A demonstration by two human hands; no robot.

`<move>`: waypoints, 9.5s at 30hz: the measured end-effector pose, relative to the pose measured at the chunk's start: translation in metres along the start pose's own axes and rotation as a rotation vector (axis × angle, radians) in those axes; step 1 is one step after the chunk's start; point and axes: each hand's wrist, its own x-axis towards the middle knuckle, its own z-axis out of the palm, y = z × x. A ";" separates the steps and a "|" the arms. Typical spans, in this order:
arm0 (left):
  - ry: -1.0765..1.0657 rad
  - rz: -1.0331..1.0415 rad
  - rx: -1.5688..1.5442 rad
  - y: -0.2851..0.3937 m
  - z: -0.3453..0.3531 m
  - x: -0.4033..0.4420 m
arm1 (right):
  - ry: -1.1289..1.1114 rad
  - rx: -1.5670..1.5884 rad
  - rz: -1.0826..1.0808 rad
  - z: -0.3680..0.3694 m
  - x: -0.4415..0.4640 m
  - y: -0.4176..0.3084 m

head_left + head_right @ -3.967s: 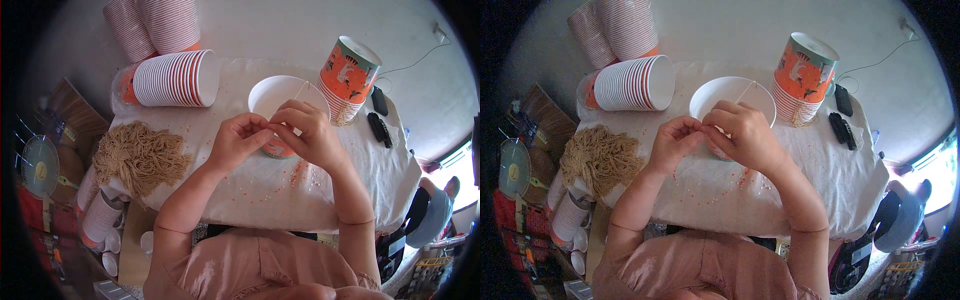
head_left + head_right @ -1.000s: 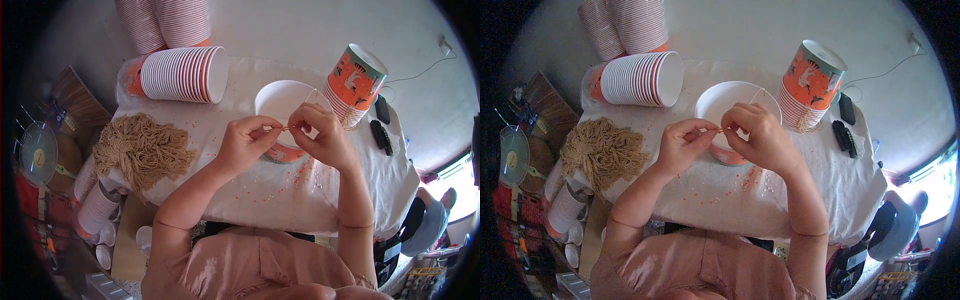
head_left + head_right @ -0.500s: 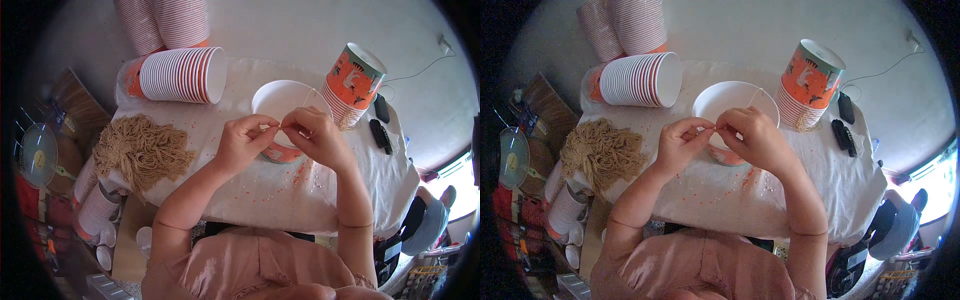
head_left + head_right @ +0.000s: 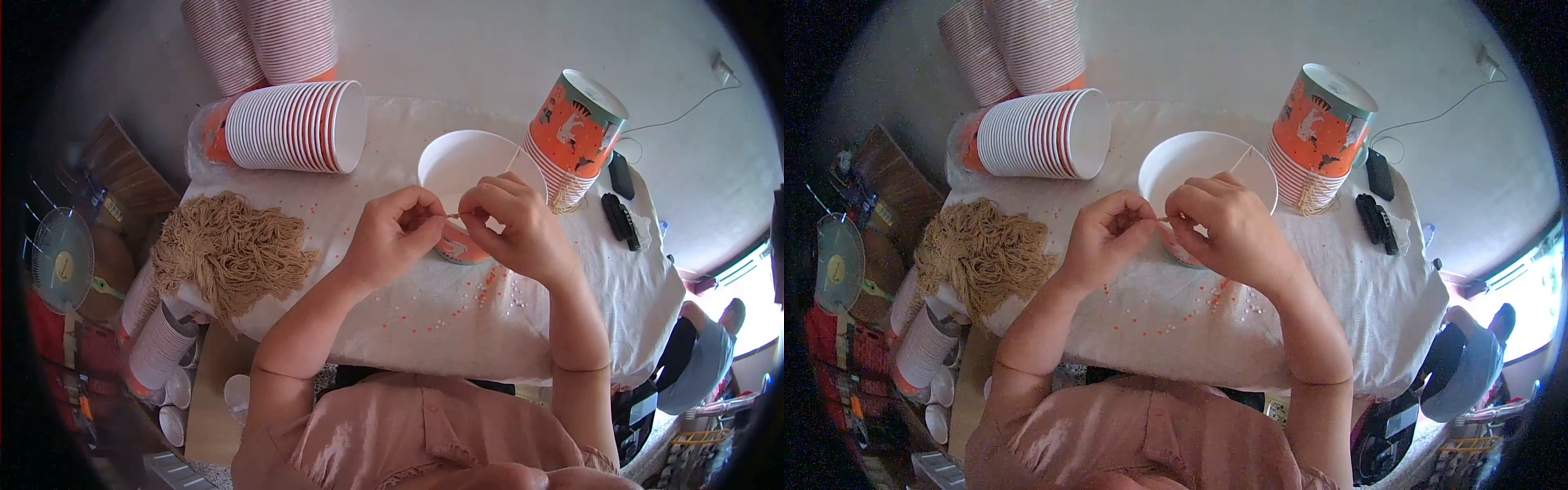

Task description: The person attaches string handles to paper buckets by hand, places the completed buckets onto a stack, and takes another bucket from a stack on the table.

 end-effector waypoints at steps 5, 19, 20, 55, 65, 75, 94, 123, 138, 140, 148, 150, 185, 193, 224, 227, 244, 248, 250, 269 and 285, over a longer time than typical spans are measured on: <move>-0.007 0.030 0.179 0.002 -0.004 0.001 | -0.005 0.009 -0.013 0.001 0.000 -0.001; 0.017 0.106 0.182 0.000 -0.001 0.001 | -0.007 -0.044 -0.021 -0.002 0.001 -0.004; 0.016 0.107 0.182 0.001 0.000 0.001 | -0.006 -0.045 -0.022 -0.002 0.001 -0.004; 0.170 0.206 0.156 -0.017 -0.004 0.008 | 0.024 0.039 0.187 0.003 -0.002 0.010; 0.180 0.413 0.360 -0.001 0.000 0.004 | 0.040 0.056 0.111 0.001 0.000 0.002; 0.131 0.431 0.392 -0.006 0.001 0.003 | 0.018 0.027 0.068 -0.002 -0.001 -0.003; 0.101 0.421 0.337 -0.014 0.001 0.004 | 0.191 -0.195 -0.142 -0.005 0.002 0.003; 0.126 0.278 0.224 -0.047 0.005 0.004 | 0.025 0.063 0.205 -0.022 -0.009 -0.026; 0.117 0.296 0.347 -0.042 -0.002 0.012 | -0.258 -0.461 0.191 0.000 -0.020 -0.024; 0.108 0.185 0.331 -0.044 -0.007 0.013 | -0.256 -0.494 0.173 0.001 -0.019 -0.024; -0.126 -0.432 -0.373 -0.036 -0.020 0.020 | -0.290 -0.477 0.189 0.004 -0.019 -0.022; -0.132 -0.401 -0.364 -0.038 -0.017 0.018 | -0.278 -0.481 0.183 0.004 -0.018 -0.023; 0.085 -0.357 -0.324 -0.040 -0.005 0.019 | -0.241 -0.491 0.076 0.018 -0.014 -0.016; 0.030 -0.279 -0.329 -0.044 0.004 0.015 | -0.233 -0.421 0.096 0.022 -0.016 -0.013; 0.198 -0.087 -0.194 -0.054 0.013 0.028 | -0.299 -0.333 0.032 0.037 -0.019 -0.001; 0.198 -0.103 -0.177 -0.050 0.012 0.028 | -0.350 -0.366 0.031 0.034 -0.018 -0.003; 0.183 0.184 0.200 -0.054 -0.007 0.031 | -0.213 -0.444 0.005 0.034 -0.023 0.001; 0.164 0.334 0.508 -0.037 -0.013 0.034 | -0.276 -0.407 0.083 0.031 -0.024 0.002; 0.119 0.396 0.608 -0.034 -0.013 0.034 | -0.284 -0.387 0.088 0.029 -0.023 0.001; -0.068 0.201 -0.103 -0.053 -0.038 0.031 | -0.019 -0.481 0.313 -0.063 -0.020 0.001; -0.006 -0.260 -0.476 -0.058 -0.046 0.035 | -0.284 -0.181 0.306 -0.075 -0.030 -0.022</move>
